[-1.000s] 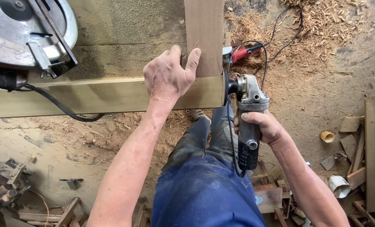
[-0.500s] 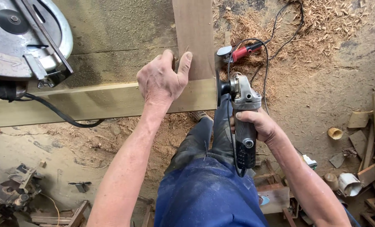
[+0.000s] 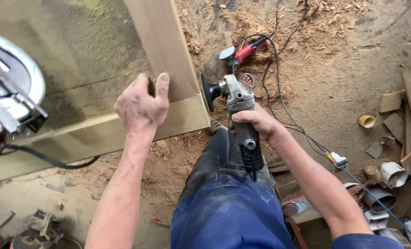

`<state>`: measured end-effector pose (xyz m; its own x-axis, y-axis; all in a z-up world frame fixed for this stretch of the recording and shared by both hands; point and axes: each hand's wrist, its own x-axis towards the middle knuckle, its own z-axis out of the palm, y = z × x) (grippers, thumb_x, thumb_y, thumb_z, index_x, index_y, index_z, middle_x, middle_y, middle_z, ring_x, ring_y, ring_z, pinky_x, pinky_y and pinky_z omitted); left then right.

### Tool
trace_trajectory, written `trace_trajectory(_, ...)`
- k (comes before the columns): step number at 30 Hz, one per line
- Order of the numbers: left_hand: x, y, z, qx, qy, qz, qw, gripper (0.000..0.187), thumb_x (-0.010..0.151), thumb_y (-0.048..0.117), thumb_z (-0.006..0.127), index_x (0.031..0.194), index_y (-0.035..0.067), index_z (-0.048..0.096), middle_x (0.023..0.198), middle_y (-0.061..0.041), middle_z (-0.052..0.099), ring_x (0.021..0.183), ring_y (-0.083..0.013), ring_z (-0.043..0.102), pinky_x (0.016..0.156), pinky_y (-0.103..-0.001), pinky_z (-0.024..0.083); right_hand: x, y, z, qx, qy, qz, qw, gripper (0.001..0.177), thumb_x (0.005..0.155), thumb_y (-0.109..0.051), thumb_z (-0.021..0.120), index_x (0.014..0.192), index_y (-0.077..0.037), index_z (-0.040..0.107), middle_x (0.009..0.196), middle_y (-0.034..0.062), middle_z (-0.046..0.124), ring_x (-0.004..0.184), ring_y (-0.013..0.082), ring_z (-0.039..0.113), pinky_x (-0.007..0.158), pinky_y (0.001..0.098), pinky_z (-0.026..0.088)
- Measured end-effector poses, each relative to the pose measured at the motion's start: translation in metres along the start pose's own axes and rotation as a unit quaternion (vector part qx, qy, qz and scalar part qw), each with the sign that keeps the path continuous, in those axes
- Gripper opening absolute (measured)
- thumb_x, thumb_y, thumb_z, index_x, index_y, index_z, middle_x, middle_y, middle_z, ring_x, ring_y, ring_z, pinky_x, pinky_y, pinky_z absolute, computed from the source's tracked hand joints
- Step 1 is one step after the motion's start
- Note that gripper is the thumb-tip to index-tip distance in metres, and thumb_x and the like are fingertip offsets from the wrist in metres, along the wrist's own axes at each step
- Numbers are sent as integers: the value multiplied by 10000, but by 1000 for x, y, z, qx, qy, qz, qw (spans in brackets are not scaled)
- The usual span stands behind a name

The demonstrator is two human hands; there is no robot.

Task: Using an angle grinder to sand the edge of a wooden board

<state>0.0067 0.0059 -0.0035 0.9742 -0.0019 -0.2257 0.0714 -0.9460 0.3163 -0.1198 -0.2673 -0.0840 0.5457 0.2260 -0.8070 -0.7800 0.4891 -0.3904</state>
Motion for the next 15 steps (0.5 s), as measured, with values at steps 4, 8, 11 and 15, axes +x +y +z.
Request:
trace_trajectory(4,-1,-5,8,9,-7,1,1000,591,1024,670,541,848,108,591,759,-199,642,792,-446,709,716,-543,538,8,19,-20,23,34,10,999,205,751,-52,763,913,45,684,669,267,689,583,381,749,562,511,633)
trace_trajectory(8,-2,-4,5,19,-8,3,1000,574,1065,660,525,874,121,588,769,-210,634,819,-454,700,732,-554,531,-2,4,-4,5,26,15,1000,200,716,-36,807,852,58,694,636,256,675,559,357,736,560,479,635)
trace_trajectory(11,-1,-6,6,29,-6,4,1000,587,1075,672,509,874,125,581,759,-212,627,812,-463,694,738,-560,529,-2,-5,6,0,13,13,1000,189,705,-24,805,834,65,700,629,254,674,547,347,730,551,472,635)
trace_trajectory(15,-1,-6,7,34,1,5,999,586,1079,666,510,874,121,581,753,-221,624,808,-478,687,734,-570,521,-2,-9,10,-6,12,15,1000,169,705,-15,795,823,69,707,619,248,672,534,334,727,543,465,636)
